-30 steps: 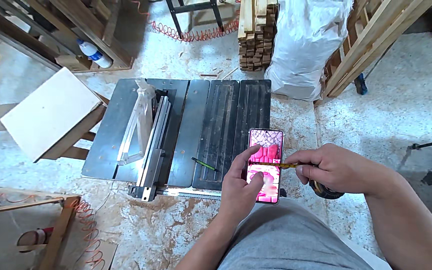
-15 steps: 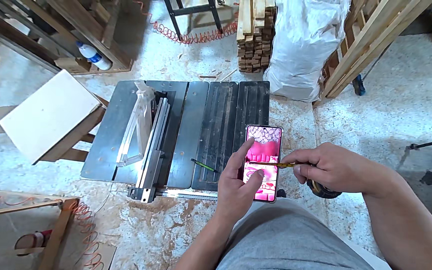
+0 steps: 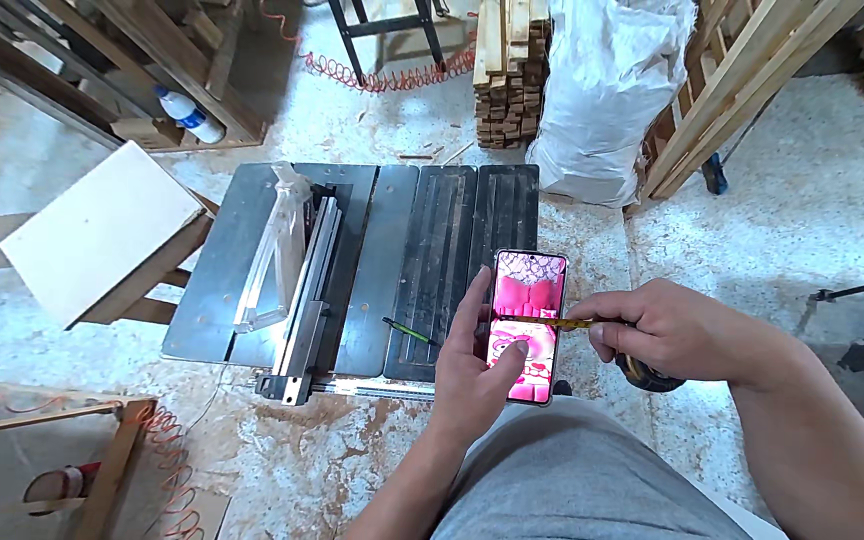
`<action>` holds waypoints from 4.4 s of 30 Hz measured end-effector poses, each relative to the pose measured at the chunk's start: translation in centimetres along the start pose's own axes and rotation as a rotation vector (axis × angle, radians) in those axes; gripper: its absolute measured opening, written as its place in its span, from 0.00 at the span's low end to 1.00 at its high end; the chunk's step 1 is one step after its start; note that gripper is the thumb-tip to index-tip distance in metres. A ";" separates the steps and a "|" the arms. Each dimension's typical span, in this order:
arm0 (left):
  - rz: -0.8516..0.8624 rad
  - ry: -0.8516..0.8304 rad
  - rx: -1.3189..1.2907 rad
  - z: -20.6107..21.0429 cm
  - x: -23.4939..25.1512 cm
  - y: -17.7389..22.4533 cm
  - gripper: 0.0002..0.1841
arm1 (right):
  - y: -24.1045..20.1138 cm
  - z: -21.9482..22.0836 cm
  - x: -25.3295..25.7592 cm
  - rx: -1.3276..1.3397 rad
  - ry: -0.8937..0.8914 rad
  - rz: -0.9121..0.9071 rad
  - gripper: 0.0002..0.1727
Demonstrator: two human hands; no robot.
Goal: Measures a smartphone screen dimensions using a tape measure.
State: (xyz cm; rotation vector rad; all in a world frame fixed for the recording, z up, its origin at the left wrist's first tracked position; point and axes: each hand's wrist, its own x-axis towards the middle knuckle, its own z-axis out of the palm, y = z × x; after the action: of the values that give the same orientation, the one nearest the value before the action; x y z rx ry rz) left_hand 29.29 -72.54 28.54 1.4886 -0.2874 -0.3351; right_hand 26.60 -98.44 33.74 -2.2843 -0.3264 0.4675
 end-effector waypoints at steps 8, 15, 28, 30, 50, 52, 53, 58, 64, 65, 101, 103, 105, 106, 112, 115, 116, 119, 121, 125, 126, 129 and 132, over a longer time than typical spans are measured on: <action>-0.008 0.005 -0.009 -0.1 -0.1 -0.3 0.42 | -0.1 0.1 0.0 -0.036 -0.001 0.010 0.16; -0.018 -0.003 0.032 -0.2 -0.3 0.1 0.44 | -0.1 0.2 0.2 -0.026 0.004 0.003 0.16; -0.028 -0.052 0.024 -1.3 0.9 0.0 0.41 | 0.1 -2.2 -0.5 0.013 0.026 -0.035 0.15; -0.063 -0.139 0.007 -2.6 1.2 0.2 0.40 | -0.2 -4.8 -1.0 -0.025 -0.004 -0.037 0.13; -0.124 -0.450 0.046 -3.6 -1.3 0.5 0.38 | -4.7 -7.8 4.2 -0.445 -0.341 -0.060 0.12; -0.127 -0.444 0.027 -3.6 -1.4 0.6 0.37 | -5.0 -7.6 4.5 -0.465 -0.346 -0.081 0.13; -0.127 -0.445 0.020 -3.7 -1.4 0.6 0.37 | -5.1 -7.6 4.7 -0.467 -0.351 -0.091 0.13; -0.112 -0.459 0.008 -3.7 -1.6 0.8 0.37 | -5.4 -7.4 5.1 -0.509 -0.368 -0.129 0.14; -0.115 -0.460 0.008 -3.8 -1.5 1.0 0.37 | -5.3 -7.5 5.3 -0.501 -0.364 -0.158 0.14; -0.115 -0.459 0.010 -3.8 -1.5 1.0 0.37 | -5.3 -7.6 5.4 -0.497 -0.365 -0.157 0.15; -0.122 -0.443 0.039 -3.9 -1.5 0.7 0.39 | -5.2 -7.3 5.9 -0.515 -0.377 -0.150 0.14; -0.129 -0.436 0.031 -3.9 -1.6 0.8 0.39 | -5.4 -7.3 5.9 -0.512 -0.379 -0.131 0.14; -0.127 -0.439 0.034 -3.9 -1.6 0.8 0.39 | -5.4 -7.3 5.9 -0.520 -0.376 -0.131 0.13; -0.125 -0.440 0.040 -3.9 -1.6 0.8 0.39 | -5.4 -7.3 5.9 -0.527 -0.376 -0.135 0.13; -0.129 -0.452 0.027 -3.9 -1.6 0.7 0.39 | -5.3 -7.2 5.9 -0.541 -0.379 -0.153 0.14; -0.081 -0.463 -0.012 -4.4 -1.5 0.2 0.35 | -4.9 -8.3 4.6 -0.452 -0.174 -0.245 0.14; -0.052 -0.469 -0.073 -4.8 -1.6 0.0 0.32 | -4.5 -8.7 3.6 -0.380 -0.022 -0.308 0.15; -0.060 -0.450 -0.403 -5.9 -2.8 -1.6 0.32 | -2.2 -8.7 0.2 0.024 0.392 -0.358 0.14; -0.181 -0.451 -0.568 -6.3 -4.0 -2.3 0.34 | 1.1 -7.1 -1.9 0.260 0.540 -0.290 0.15; -0.247 -0.400 -0.716 -5.9 -5.3 -2.4 0.31 | 7.4 -2.0 -4.2 0.440 0.554 -0.021 0.18; -0.246 -0.344 -0.723 -5.6 -5.5 -2.5 0.30 | 8.0 -1.0 -4.7 0.439 0.512 0.006 0.18; -0.209 -0.174 -0.732 -4.2 -5.9 -2.6 0.27 | 6.3 0.8 -5.1 0.351 0.345 -0.030 0.19; -0.185 0.003 -0.671 -2.1 -5.8 -2.0 0.26 | 2.8 1.1 -3.9 0.166 0.243 -0.155 0.15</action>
State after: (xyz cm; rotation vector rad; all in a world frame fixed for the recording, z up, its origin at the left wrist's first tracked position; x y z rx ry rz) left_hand 24.72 -68.44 26.48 0.8528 -0.0218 -0.5181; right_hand 22.85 -101.10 31.90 -2.1067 -0.3258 0.1303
